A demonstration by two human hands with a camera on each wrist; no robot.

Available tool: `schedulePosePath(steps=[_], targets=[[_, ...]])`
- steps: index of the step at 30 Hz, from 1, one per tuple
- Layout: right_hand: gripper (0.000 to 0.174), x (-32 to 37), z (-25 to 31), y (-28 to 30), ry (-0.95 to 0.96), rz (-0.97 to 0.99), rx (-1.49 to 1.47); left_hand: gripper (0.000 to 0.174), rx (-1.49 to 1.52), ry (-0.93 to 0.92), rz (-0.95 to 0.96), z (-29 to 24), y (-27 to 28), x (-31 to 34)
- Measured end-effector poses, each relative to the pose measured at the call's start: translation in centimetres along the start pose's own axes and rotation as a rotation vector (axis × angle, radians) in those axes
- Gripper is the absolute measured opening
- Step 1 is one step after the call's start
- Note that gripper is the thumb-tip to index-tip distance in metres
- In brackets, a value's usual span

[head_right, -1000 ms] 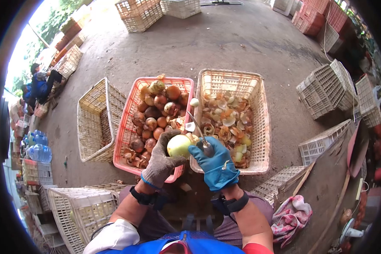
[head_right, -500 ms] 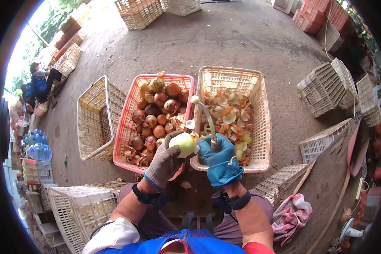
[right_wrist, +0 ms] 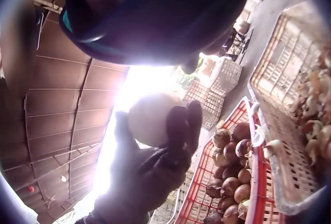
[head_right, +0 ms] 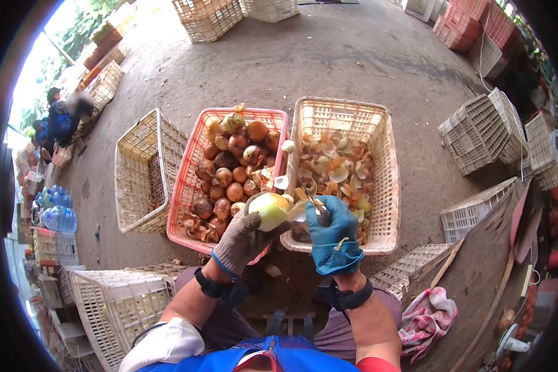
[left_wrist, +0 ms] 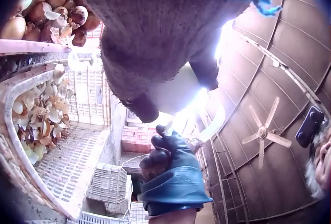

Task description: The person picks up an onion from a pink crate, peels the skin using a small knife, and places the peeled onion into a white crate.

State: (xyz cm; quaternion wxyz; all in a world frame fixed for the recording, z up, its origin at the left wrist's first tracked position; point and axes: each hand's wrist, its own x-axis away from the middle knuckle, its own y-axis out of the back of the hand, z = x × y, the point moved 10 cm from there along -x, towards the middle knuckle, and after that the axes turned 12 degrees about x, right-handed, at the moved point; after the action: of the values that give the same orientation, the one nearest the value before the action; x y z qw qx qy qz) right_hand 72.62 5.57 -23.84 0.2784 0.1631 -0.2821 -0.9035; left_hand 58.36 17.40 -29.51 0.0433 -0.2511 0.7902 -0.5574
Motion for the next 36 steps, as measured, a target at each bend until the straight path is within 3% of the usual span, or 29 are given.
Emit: schedulePosePath(steps=[6, 11, 14, 17, 20, 26, 30, 32, 33, 35, 36], targets=[[0.026, 0.3, -0.6, -0.6, 0.150, 0.008, 0.192, 0.068, 0.119, -0.016, 0.068, -0.9, 0.5, 0.1], [0.059, 1.2, 2.7, -1.7, 0.373, 0.066, 0.274, 0.067, 0.062, -0.090, 0.012, -2.8, 0.7, 0.3], [0.053, 1.4, 3.1, -2.6, 0.305, 0.232, 0.331, 0.067, 0.049, -0.103, -0.008, -3.1, 1.3, 0.4], [0.062, 1.5, 3.4, -2.6, 0.310, 0.228, 0.376, 0.063, 0.050, -0.090, -0.022, -3.2, 1.5, 0.5], [0.061, 1.8, 4.2, -2.0, 0.463, 0.063, 0.378, 0.060, 0.058, -0.074, -0.028, -3.1, 1.3, 0.6], [0.061, 1.9, 3.2, -2.3, 0.434, 0.063, 0.497, 0.065, 0.030, -0.112, -0.040, -3.1, 1.3, 0.3], [0.055, 2.1, 1.6, -2.8, 0.372, 0.053, 0.489, 0.064, -0.172, -0.214, -0.185, -4.0, 2.1, 0.1], [0.046, 2.4, 1.6, -3.0, 0.330, 0.020, 0.380, 0.062, -0.463, -0.282, -0.220, -4.9, 2.3, 0.0], [0.041, 2.6, -0.5, -4.7, 0.078, 0.238, 0.121, 0.061, -0.608, -0.318, -0.236, -5.4, 2.2, 0.0], [0.033, 5.9, -1.7, -8.7, -0.432, 0.662, -0.411, 0.061, -0.561, -0.293, -0.243, -5.1, 2.3, -0.4], [0.032, 5.5, -2.1, -8.4, -0.431, 0.626, -0.405, 0.061, -0.538, -0.281, -0.251, -5.1, 2.4, -0.5]])
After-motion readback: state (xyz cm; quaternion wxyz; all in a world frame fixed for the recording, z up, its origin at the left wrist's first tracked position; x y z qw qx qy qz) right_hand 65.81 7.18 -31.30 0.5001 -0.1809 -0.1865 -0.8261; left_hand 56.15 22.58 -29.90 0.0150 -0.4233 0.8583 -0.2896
